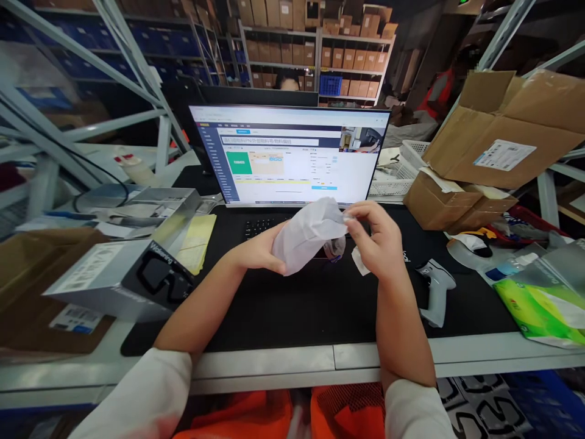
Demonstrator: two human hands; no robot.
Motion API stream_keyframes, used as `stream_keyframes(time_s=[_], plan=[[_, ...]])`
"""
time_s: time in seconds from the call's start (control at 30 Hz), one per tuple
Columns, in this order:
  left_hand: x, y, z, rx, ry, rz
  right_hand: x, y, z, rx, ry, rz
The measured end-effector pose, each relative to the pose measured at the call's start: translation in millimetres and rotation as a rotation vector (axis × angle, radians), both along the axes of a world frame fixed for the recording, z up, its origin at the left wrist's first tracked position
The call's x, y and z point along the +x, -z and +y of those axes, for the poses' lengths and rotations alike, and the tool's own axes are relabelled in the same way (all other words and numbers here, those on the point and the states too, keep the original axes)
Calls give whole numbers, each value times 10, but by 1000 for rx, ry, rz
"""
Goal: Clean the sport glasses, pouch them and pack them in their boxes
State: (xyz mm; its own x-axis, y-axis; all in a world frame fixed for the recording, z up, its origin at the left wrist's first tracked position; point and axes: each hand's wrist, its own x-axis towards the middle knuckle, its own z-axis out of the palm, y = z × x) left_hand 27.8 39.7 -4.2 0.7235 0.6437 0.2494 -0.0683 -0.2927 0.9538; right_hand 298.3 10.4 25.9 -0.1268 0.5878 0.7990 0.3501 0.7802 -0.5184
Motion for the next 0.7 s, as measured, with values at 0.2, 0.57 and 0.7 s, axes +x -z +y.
stream_keyframes(time_s=[0.2,0.57,0.7], plan=[[-124,24,114,266,-314,267,233,-73,12,250,129,233],[-167,54,286,829,-880,972,377,-93,9,402,121,335],[-47,20,107,846,-710,956,398,-91,24,389,159,333]])
